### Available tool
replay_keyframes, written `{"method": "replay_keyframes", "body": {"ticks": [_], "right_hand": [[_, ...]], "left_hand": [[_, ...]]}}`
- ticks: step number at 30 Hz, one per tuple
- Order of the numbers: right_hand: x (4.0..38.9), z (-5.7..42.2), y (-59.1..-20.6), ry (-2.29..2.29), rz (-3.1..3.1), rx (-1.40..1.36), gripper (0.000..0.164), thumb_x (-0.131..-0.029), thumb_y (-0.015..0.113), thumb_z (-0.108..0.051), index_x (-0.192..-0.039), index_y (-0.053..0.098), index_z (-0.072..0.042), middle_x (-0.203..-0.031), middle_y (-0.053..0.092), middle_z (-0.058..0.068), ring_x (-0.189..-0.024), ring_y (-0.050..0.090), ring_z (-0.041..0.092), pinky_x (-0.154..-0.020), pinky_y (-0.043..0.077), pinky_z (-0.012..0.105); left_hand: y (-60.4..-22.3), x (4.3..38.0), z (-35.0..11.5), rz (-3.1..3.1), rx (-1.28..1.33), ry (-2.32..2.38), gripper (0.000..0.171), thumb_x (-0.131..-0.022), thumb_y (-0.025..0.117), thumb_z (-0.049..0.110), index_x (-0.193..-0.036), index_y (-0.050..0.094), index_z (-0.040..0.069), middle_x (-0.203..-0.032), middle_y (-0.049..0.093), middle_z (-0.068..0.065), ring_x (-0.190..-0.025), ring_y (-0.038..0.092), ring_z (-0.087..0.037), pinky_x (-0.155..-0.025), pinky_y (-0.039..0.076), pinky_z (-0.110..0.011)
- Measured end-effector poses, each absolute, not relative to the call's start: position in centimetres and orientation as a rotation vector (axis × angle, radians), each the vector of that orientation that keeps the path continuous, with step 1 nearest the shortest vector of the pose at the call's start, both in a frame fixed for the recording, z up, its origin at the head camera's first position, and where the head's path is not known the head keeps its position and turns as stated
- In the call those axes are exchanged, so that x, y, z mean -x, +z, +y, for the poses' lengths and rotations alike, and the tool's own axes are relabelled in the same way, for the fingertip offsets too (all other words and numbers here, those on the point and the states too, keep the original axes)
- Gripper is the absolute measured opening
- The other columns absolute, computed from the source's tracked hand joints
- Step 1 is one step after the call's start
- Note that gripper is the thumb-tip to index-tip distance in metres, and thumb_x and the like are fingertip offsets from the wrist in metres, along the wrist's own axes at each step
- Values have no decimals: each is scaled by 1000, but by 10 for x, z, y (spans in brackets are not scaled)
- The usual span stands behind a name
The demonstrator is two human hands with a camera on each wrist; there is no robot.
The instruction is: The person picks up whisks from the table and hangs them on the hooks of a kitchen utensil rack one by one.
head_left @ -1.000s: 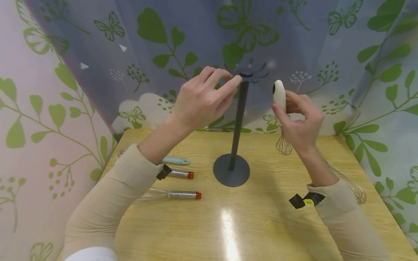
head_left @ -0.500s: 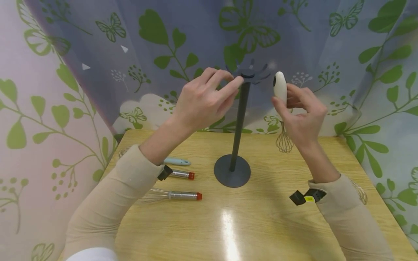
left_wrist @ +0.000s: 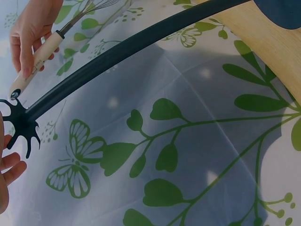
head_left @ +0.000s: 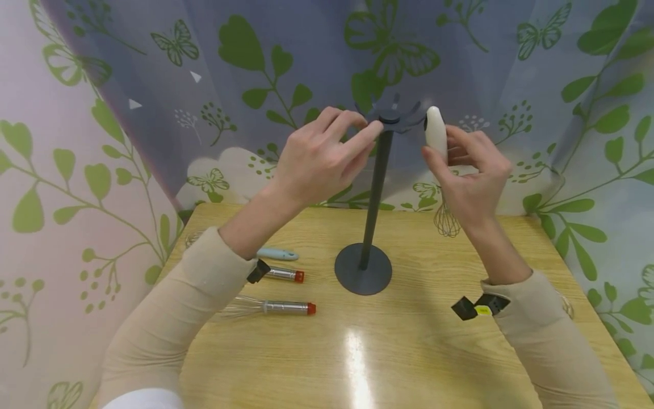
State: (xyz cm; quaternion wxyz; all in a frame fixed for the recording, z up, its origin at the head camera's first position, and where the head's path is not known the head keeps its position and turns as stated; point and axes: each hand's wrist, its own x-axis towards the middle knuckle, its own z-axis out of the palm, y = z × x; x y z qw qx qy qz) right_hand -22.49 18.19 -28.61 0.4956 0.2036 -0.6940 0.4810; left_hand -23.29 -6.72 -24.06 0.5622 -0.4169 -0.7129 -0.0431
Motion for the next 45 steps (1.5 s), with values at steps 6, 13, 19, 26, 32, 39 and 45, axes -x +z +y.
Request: {"method": "replay_keyframes", "body": {"ticks": [6,13,19,26,32,39,45], "right_hand": [[223,179,-285,1157,-1686,-497,35,-79,88,0,-113,81,-2,-90,73,7,-83,69,-10,-75,57,8],[222,178,-283,1142,-1700,-517,35,-79,88,1,-114,81,-2,-90,72,24,-83,68,-13,-76,56,7],[222,178,-281,1125,-1708,-530,36,-79,88,1,-114,81,-1,-90,71,27,-84,67,-14,-76,55,6],[221,177,-280,1103,-1725,-536,35,-78,88,1,-113,81,0,-91,72,29,-83,66,-17,-76,55,6],[222,175,-280,1082,-1730,-541,35,-78,88,2,-113,81,0,-90,71,30,-83,64,-19,-77,54,5],[223,173,-281,1054,-1732,-557,34,-79,89,1,-112,80,2,-88,69,30,-83,63,-21,-77,54,4],[224,173,-285,1032,-1729,-556,34,-79,89,1,-112,80,2,-87,68,30,-83,62,-21,-76,53,4]], "left_hand": [[-241,233,-67,-1684,980,-102,23,-108,55,20,-120,74,14,-105,74,-10,-91,70,-29,-65,62,-32],[-241,233,-68,-1690,981,-104,24,-109,55,20,-121,74,14,-106,73,-10,-91,70,-29,-66,62,-32],[-241,233,-67,-1695,983,-116,24,-109,54,20,-121,74,14,-106,73,-10,-93,70,-29,-66,62,-32],[-240,232,-67,-1712,982,-122,24,-109,53,21,-119,73,14,-105,73,-10,-94,70,-29,-65,62,-32],[-238,233,-67,-1709,981,-116,23,-109,53,21,-118,74,14,-103,74,-10,-94,70,-29,-66,62,-32],[-237,232,-65,-1698,974,-135,23,-109,54,22,-113,75,13,-101,74,-9,-95,70,-29,-69,63,-31],[-236,232,-65,-1678,963,-130,22,-108,56,22,-108,75,13,-99,74,-8,-95,70,-28,-70,63,-31]]}}
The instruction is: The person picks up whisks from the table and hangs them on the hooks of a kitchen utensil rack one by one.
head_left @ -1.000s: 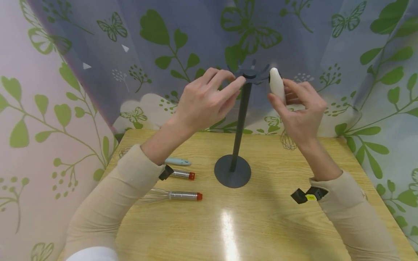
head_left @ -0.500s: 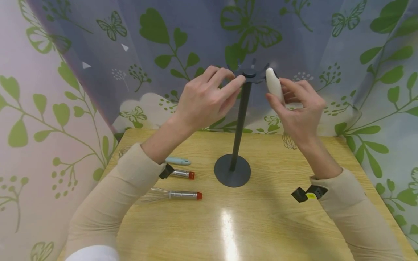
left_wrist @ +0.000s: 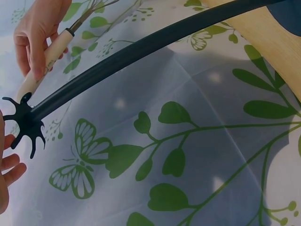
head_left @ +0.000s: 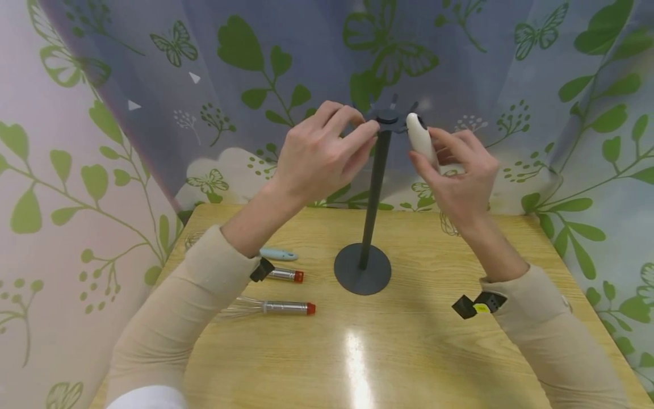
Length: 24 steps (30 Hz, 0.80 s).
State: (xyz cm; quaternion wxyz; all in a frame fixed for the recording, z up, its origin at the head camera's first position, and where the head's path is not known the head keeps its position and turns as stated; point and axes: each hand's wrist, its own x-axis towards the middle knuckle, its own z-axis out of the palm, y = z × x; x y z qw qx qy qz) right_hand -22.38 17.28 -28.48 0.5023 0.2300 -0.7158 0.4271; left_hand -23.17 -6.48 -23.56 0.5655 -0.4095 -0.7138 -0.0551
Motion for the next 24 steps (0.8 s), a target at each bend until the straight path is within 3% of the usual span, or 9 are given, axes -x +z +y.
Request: {"method": "replay_keyframes", "body": {"ticks": [24], "right_hand": [[226,170,-294,1035,-1720,-541,36,-80,89,1,-114,79,2,-89,67,29,-89,61,-16,-76,53,5]], "left_hand": [[-238,240,-69,-1653,933,-210,20,-104,60,19,-110,77,9,-101,73,-10,-94,69,-30,-62,61,-36]]}}
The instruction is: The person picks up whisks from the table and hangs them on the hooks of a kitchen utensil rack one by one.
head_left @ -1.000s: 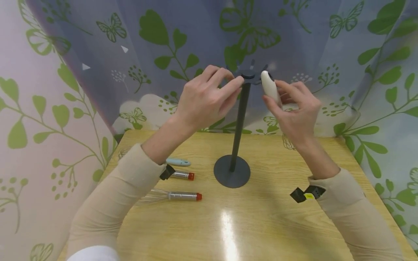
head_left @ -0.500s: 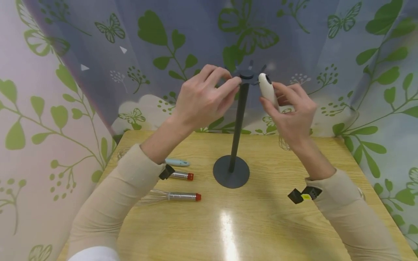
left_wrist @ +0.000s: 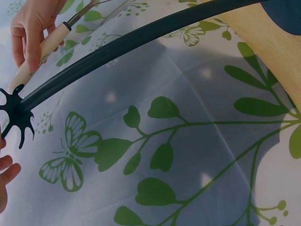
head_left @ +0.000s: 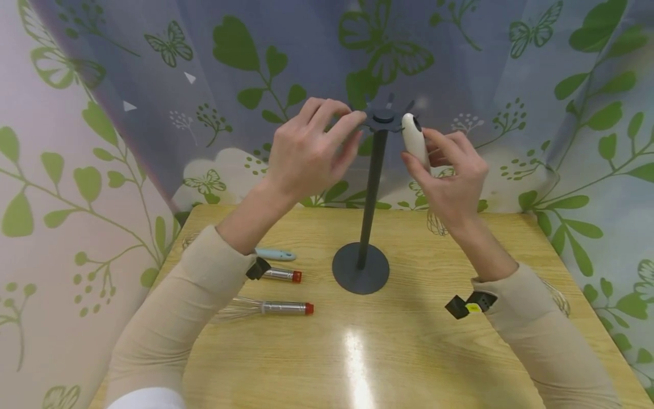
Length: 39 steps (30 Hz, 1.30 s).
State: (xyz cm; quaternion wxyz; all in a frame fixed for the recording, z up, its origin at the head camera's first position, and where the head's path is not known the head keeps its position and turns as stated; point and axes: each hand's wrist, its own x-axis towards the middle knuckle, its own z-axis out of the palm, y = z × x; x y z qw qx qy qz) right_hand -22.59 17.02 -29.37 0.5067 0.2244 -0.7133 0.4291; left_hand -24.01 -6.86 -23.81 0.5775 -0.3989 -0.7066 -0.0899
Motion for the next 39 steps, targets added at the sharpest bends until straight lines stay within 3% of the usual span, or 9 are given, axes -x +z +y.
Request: {"method": "replay_keyframes", "body": {"ticks": [15,28,39], "right_hand": [[227,169,-297,1062,-1707,-544,36,-81,87,1,-116,78,1,-91,67,29,-88,62,-15,-76,53,6],[229,166,-300,1062,-1720,-530,38,-80,89,0,-116,78,2,-92,68,28,-86,62,-12,-76,54,6],[229,163,-300,1070,-1704,-538,38,-78,91,-1,-113,77,1,-91,69,27,-81,62,-9,-75,54,7]], "left_hand": [[-242,248,-74,-1746,869,-297,22,-105,62,23,-110,76,7,-102,73,-12,-97,67,-32,-55,56,-37],[-241,250,-74,-1778,874,-265,27,-108,59,28,-100,75,8,-99,72,-10,-96,66,-31,-60,59,-38],[-241,249,-74,-1805,860,-250,32,-110,56,32,-101,75,9,-100,70,-10,-100,65,-30,-58,59,-38]]}}
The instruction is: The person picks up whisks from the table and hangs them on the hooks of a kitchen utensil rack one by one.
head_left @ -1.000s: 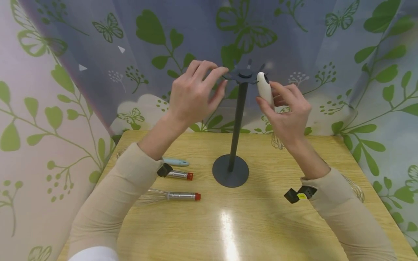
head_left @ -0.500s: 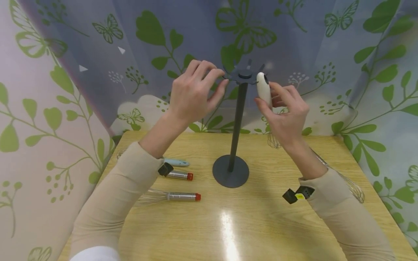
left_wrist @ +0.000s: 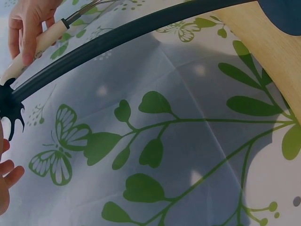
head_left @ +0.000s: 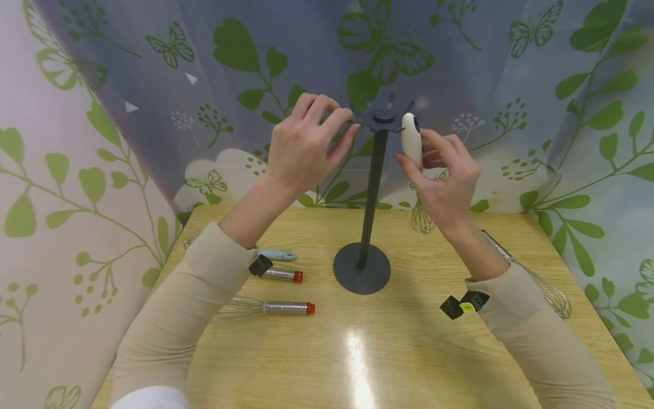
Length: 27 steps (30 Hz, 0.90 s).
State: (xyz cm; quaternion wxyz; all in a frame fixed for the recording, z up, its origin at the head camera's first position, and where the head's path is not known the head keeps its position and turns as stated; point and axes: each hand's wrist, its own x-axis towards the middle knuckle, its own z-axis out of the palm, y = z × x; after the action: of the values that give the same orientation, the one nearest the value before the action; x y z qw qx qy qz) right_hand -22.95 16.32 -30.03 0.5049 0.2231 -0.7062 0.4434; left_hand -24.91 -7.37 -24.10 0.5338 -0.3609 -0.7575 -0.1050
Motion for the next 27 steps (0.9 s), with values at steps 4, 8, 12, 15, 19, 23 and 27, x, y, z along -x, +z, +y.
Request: {"method": "replay_keyframes", "body": {"ticks": [4,8,12,15,19,23,27], "right_hand": [[230,163,-300,1055,-1702,-546,40,-76,92,0,-113,77,1,-90,70,26,-79,61,-7,-74,53,7],[230,165,-301,1045,-1711,-562,41,-75,92,1,-113,76,2,-89,71,26,-78,60,-10,-74,53,7],[229,166,-302,1059,-1717,-574,41,-75,92,1,-112,77,2,-89,72,26,-78,60,-14,-73,53,6],[228,167,-302,1070,-1726,-577,40,-75,91,0,-112,77,2,-89,72,26,-78,60,-15,-73,53,6],[226,170,-303,1073,-1750,-576,40,-75,91,-2,-113,77,1,-88,72,26,-75,61,-11,-72,52,6],[223,175,-305,1063,-1785,-570,42,-76,91,-8,-115,78,-1,-88,73,25,-73,61,-5,-73,52,6],[221,182,-308,1060,-1819,-552,43,-77,92,-13,-116,78,-3,-87,74,24,-74,61,-9,-75,52,6]], "left_hand": [[-241,249,-74,-1807,856,-247,32,-110,55,33,-102,76,9,-99,70,-10,-99,65,-30,-57,58,-38],[-241,249,-74,-1805,852,-242,32,-111,55,33,-102,76,10,-99,71,-10,-99,65,-30,-57,58,-38],[-241,250,-74,-1807,853,-246,33,-111,55,33,-103,76,10,-99,71,-10,-99,64,-30,-57,58,-38],[-241,250,-74,-1810,855,-252,32,-111,55,33,-103,76,10,-99,70,-10,-98,64,-30,-57,58,-38],[-242,250,-75,-1811,854,-254,32,-111,55,33,-103,75,10,-99,70,-10,-99,64,-31,-57,58,-38],[-242,250,-75,-1809,854,-252,32,-111,55,34,-103,76,10,-99,70,-10,-98,65,-30,-57,58,-38],[-242,251,-75,-1806,856,-253,32,-111,55,34,-104,76,10,-99,70,-10,-98,64,-30,-56,57,-38]]}}
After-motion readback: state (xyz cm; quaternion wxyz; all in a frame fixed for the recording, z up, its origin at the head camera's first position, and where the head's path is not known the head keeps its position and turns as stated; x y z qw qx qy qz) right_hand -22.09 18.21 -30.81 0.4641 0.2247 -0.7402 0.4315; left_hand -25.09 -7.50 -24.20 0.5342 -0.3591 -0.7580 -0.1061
